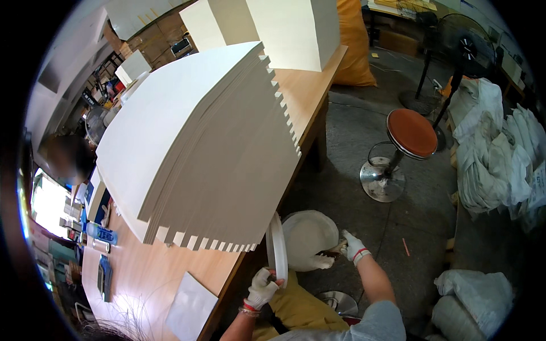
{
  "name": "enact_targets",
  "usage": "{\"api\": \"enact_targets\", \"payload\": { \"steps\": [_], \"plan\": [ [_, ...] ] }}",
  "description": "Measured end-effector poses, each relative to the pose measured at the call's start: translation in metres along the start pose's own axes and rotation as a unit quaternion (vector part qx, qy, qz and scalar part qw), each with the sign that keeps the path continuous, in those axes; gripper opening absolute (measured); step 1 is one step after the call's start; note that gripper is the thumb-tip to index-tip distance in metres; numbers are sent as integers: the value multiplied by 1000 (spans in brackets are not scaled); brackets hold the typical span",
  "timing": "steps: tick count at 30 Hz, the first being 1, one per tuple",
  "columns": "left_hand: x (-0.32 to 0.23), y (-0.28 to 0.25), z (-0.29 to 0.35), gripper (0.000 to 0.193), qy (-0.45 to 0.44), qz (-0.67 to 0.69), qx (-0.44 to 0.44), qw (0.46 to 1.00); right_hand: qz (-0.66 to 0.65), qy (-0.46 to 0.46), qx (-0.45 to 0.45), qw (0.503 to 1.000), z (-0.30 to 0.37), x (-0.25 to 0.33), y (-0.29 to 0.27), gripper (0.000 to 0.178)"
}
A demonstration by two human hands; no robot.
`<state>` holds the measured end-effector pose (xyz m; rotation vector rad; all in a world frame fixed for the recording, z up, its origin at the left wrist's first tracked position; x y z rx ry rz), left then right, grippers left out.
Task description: The person applies glue to the spine of a stack of white paper sheets using a brush. They then insert a blue cover sheet into the glued spine and press it to secure the binding. The person repeats this process for multiple units, stacking the finished notebooks on the table.
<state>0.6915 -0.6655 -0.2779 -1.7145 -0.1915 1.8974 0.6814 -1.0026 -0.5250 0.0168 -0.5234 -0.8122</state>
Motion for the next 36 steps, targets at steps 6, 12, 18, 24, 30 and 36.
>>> {"api": "enact_targets", "payload": {
  "steps": [6, 12, 18, 24, 30, 36],
  "plan": [
    [10, 44, -41, 22, 46, -78, 19, 996, -214, -92, -39, 972, 13, 26, -53, 32],
    [122, 164, -87, 27, 126, -272, 142, 944, -341, -151, 28, 927, 42, 47, -79, 24],
    [128, 189, -76, 31, 39, -336, 237, 911, -422, -118, 29, 899, 57, 38, -71, 20],
    [109, 184, -59, 41, 137, -385, 262, 874, -356, -229, 142, 895, 140, 111, 40, 24],
    [44, 120, -22, 46, 97, -138, 202, 965, -402, -348, 305, 790, 265, 217, 157, 31],
    [-111, -37, 49, 36, 228, 36, 46, 972, -20, -822, 374, 430, 437, 242, 196, 22]
  ]
}}
Point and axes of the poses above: each hand's wrist, its own z-axis away from the middle knuckle, its own y-axis out of the palm, x = y × z, the point moved 6 cm from there along -z, towards the middle knuckle
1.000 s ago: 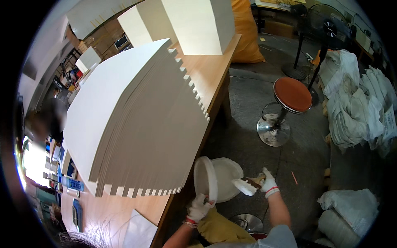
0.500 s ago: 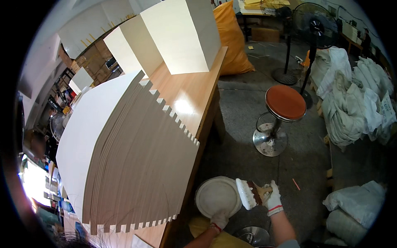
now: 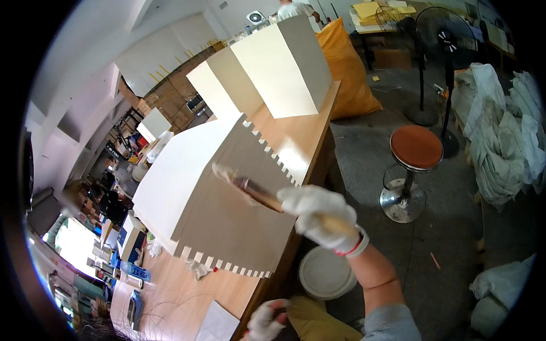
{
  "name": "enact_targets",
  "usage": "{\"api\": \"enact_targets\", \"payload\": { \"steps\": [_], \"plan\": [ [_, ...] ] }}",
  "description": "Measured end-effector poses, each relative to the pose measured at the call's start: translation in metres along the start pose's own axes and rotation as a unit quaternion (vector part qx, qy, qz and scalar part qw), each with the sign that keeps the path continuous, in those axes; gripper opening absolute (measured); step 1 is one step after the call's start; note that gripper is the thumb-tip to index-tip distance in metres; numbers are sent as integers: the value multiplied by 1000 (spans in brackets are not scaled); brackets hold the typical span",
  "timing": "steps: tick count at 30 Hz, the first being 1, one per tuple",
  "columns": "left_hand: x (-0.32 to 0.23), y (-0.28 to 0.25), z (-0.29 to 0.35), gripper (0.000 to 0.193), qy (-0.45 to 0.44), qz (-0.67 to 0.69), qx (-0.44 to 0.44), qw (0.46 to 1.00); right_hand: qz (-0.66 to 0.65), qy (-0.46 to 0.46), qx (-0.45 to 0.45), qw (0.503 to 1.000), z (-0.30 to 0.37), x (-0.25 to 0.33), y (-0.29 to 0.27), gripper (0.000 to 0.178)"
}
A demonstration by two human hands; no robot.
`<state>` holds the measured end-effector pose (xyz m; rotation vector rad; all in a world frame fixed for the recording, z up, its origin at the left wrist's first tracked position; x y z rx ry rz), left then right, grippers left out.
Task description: The person applies glue to the spine of a stack of white paper sheets using a brush. They then insert a blue cover sheet into the glued spine and press it to secure the binding. The person repeats this process for multiple units, stacking the finished notebooks on the table.
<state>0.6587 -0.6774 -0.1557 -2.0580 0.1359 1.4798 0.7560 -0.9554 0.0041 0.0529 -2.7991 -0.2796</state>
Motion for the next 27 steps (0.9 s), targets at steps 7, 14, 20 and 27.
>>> {"api": "enact_targets", "payload": {
  "steps": [7, 14, 20, 27],
  "plan": [
    [-155, -136, -1, 37, 247, -326, -256, 876, 176, -97, 40, 979, 108, 29, 44, 16],
    [-217, -224, -137, 37, 185, -256, -239, 918, 41, 188, -23, 981, 104, -62, -25, 4],
    [-208, -225, -191, 28, -33, -322, -98, 941, 2, 246, -103, 964, 104, -101, -56, 16],
    [-214, -207, -207, 27, 127, -510, -43, 850, 328, -52, -48, 942, 38, -3, 23, 21]
  ]
}}
Point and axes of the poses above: each hand's wrist, its own z-axis away from the middle knuckle, its own y-axis out of the palm, x = y × z, the point moved 6 cm from there along -z, towards the middle knuckle
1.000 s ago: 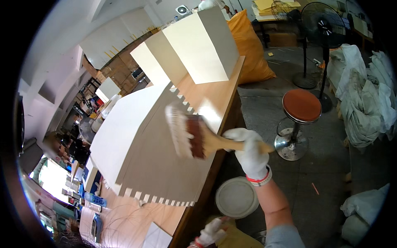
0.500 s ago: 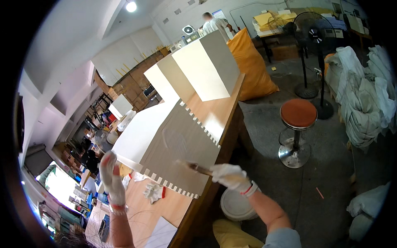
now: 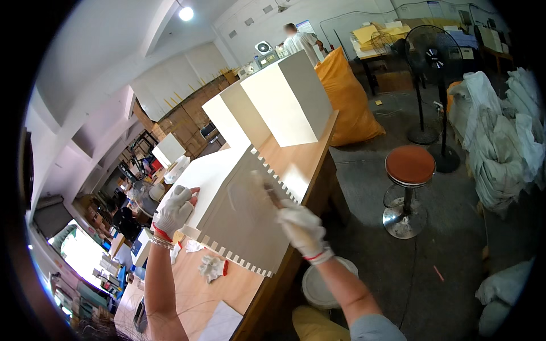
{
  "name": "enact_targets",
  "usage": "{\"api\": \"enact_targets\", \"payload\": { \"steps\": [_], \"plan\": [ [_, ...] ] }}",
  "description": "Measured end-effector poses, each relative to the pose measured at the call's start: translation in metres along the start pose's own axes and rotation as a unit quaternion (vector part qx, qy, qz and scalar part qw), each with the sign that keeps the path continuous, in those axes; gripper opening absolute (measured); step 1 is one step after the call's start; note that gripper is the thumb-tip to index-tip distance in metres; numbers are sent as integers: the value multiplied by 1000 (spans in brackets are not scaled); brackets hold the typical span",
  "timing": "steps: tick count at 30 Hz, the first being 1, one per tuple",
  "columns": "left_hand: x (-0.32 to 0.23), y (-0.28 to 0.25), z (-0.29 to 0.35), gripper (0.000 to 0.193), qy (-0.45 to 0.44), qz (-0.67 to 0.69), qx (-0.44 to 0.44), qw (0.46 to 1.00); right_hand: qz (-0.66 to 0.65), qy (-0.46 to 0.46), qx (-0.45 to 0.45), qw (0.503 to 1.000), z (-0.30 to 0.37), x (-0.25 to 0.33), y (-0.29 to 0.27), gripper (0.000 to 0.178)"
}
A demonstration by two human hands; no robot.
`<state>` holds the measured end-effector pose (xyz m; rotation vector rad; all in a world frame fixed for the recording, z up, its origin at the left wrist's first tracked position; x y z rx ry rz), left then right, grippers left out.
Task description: The person applies glue to the spine of a stack of white paper sheets using a brush. They then insert a blue cover sheet into the glued spine and press it to secure the binding. The person repeats this process for multiple units, stacking the finished notebooks on the table.
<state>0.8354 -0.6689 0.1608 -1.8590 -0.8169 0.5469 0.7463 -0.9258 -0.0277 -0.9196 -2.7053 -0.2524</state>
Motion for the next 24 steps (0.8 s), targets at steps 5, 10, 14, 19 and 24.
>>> {"api": "enact_targets", "payload": {
  "steps": [5, 10, 14, 19, 24],
  "plan": [
    [21, 18, 1, 45, -13, 121, 97, 988, -206, -27, 79, 975, 17, 60, 7, 29],
    [7, 11, 2, 47, -37, 59, 110, 992, -181, 45, -21, 982, -41, 15, -3, 21],
    [10, 22, -7, 45, -11, 91, 93, 991, -359, 56, 41, 931, -27, 46, 19, 14],
    [13, 8, 9, 47, -32, 56, 95, 993, -338, -88, 83, 933, -40, 49, 6, 7],
    [3, 14, -4, 47, -27, 63, 100, 993, -321, 82, 114, 937, -86, -87, 8, 10]
  ]
}}
Point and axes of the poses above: each hand's wrist, its own z-axis away from the middle knuckle, its own y-axis out of the palm, x = y × z, the point moved 6 cm from there along -z, towards the middle knuckle
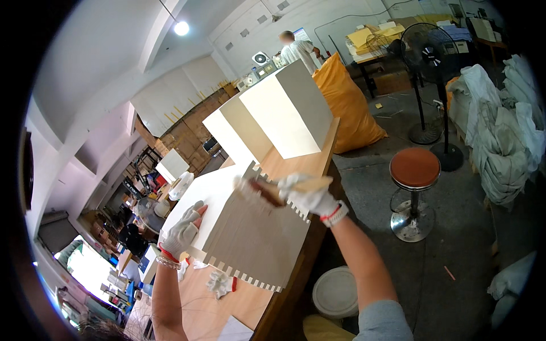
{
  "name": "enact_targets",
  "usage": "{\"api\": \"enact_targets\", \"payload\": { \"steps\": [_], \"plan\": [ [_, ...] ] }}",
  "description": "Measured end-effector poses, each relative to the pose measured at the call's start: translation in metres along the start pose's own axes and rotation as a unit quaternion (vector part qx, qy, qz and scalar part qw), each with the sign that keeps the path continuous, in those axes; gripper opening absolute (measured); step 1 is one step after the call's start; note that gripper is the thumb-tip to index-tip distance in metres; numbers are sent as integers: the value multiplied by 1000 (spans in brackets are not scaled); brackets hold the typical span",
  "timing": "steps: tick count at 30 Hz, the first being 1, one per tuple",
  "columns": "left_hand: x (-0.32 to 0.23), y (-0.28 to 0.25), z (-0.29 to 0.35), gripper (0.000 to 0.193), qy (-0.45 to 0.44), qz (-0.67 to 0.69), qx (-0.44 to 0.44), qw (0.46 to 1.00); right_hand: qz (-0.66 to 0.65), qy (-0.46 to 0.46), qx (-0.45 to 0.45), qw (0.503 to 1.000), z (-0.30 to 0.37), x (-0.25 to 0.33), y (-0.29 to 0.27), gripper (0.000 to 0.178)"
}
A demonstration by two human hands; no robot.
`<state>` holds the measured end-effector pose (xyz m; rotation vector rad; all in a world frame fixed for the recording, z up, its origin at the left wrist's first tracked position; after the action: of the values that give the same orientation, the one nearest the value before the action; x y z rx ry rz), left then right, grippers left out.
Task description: The person applies glue to the spine of a stack of white paper sheets using a brush. They then insert a blue cover sheet into the glued spine and press it to secure the binding. The person repeats this process for multiple units, stacking the finished notebooks on the table.
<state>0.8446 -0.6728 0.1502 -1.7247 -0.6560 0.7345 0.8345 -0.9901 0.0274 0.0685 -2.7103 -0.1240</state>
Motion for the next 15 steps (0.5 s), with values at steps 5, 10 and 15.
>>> {"api": "enact_targets", "payload": {
  "steps": [5, 10, 15],
  "plan": [
    [5, 1, -1, 46, 4, 13, -8, 1000, 206, -26, -144, 968, -23, -7, -43, 6],
    [8, 2, 7, 45, -1, 19, -19, 1000, 324, -64, 23, 944, 23, 59, 74, 8],
    [8, 2, 2, 44, 15, 25, -25, 999, -162, -97, 5, 982, 83, 97, 86, 18]
  ]
}}
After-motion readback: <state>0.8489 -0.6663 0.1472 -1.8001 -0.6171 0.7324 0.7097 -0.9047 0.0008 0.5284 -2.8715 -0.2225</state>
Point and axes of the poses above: each hand's wrist, its own z-axis away from the middle knuckle, its own y-axis out of the palm, x = y × z, the point moved 6 cm from there along -z, towards the middle knuckle
